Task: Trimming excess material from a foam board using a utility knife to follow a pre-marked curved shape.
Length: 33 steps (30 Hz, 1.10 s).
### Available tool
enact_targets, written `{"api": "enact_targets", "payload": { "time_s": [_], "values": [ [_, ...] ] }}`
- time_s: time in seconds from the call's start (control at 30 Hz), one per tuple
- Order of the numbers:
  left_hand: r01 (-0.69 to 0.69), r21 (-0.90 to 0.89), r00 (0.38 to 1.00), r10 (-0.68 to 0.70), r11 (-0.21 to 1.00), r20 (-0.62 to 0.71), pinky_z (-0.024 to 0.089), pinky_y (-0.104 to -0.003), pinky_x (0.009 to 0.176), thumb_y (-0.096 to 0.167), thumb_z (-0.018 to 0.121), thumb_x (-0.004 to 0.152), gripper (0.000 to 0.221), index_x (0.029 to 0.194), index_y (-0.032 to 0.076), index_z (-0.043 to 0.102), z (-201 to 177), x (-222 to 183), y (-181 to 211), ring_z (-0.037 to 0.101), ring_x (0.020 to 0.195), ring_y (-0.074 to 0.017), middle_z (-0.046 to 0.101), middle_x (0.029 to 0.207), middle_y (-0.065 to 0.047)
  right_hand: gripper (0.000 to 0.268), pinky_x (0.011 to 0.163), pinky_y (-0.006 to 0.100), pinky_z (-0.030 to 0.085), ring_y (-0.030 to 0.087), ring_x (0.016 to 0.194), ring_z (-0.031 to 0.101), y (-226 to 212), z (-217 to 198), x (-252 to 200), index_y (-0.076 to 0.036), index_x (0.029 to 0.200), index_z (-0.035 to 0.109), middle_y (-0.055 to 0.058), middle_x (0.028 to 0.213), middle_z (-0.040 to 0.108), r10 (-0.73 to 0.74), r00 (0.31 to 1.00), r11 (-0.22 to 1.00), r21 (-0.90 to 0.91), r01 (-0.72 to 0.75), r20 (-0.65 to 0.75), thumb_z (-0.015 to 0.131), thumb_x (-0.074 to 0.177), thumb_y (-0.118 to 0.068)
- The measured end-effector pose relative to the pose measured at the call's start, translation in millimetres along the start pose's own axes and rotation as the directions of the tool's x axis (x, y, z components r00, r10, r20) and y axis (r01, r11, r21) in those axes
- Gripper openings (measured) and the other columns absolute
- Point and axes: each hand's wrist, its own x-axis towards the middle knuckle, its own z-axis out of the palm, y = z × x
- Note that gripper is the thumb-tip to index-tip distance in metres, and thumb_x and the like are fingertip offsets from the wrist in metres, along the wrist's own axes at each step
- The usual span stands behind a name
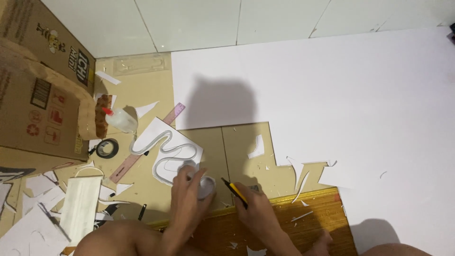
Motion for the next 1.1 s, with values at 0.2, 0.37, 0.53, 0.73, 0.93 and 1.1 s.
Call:
{"api": "enact_targets", "payload": {
  "time_s": [0.2, 0.37, 0.53, 0.73, 0.93, 1.1],
  "values": [
    [0.016, 0.058, 0.996, -0.021, 0.998, 0.082, 0.042, -0.037, 0.087, 0.024, 0.077, 0.063, 0.044, 0.103, 0.01, 0.064, 25, 4, -23, 0.045, 0.106, -0.0285, 0.045, 0.115, -0.009, 0.039, 0.054, 0.037, 0.045, 0.025, 0.059, 0.059, -14, 10, 6, -0.021, 0.115, 0.059, 0.01, 0.075, 0.066, 0.185, 0.976, 0.982, -0.048, -0.18, 0.119, 0.057, 0.077, -0.016],
    [-0.027, 0.027, 0.997, 0.025, 0.999, 0.073, 0.041, -0.036, 0.086, 0.019, 0.08, 0.056, 0.051, 0.103, 0.012, 0.062, 21, 4, -25, 0.045, 0.105, -0.0283, 0.044, 0.114, -0.008, 0.038, 0.057, 0.037, 0.045, 0.026, 0.064, 0.059, -17, 14, 9, -0.014, 0.116, 0.056, 0.009, 0.079, 0.065, 0.182, 0.97, 0.983, -0.068, -0.173, 0.162, 0.054, 0.078, -0.015],
    [0.02, 0.018, 0.98, -0.023, 1.0, 0.199, 0.041, -0.039, 0.089, 0.015, 0.08, 0.057, 0.055, 0.108, 0.012, 0.06, 16, 7, -25, 0.042, 0.111, -0.0297, 0.042, 0.118, -0.009, 0.039, 0.056, 0.037, 0.044, 0.022, 0.063, 0.057, -27, 9, 13, -0.016, 0.123, 0.048, 0.008, 0.08, 0.062, 0.259, 0.924, 0.959, -0.187, -0.211, 0.283, 0.049, 0.083, -0.016],
    [0.051, 0.061, 0.972, -0.063, 0.997, 0.225, 0.042, -0.037, 0.089, 0.022, 0.081, 0.06, 0.056, 0.111, 0.015, 0.06, 15, 7, -26, 0.042, 0.111, -0.0271, 0.038, 0.123, -0.006, 0.032, 0.051, 0.04, 0.044, 0.027, 0.055, 0.059, -20, 11, 8, -0.016, 0.112, 0.056, 0.01, 0.074, 0.065, 0.14, 0.978, 0.983, -0.143, -0.118, 0.157, 0.052, 0.08, -0.015],
    [0.044, 0.09, 0.964, -0.066, 0.995, 0.258, 0.043, -0.039, 0.09, 0.022, 0.081, 0.061, 0.057, 0.113, 0.016, 0.058, 18, 6, -31, 0.043, 0.111, -0.0271, 0.039, 0.122, -0.007, 0.041, 0.046, 0.036, 0.044, 0.023, 0.052, 0.056, -8, 37, -14, -0.015, 0.12, 0.051, 0.01, 0.069, 0.062, 0.19, 0.975, 0.974, -0.15, -0.171, 0.119, 0.051, 0.08, -0.01],
    [-0.01, 0.057, 0.972, -0.004, 0.998, 0.236, 0.042, -0.039, 0.089, 0.02, 0.08, 0.061, 0.053, 0.11, 0.014, 0.059, 13, 7, -30, 0.044, 0.107, -0.0278, 0.04, 0.117, -0.008, 0.038, 0.047, 0.033, 0.048, 0.023, 0.051, 0.064, -7, 54, -47, -0.004, 0.105, 0.063, 0.013, 0.07, 0.069, 0.164, 0.98, 0.976, 0.163, -0.145, -0.114, 0.055, 0.068, -0.001]
  ]
}}
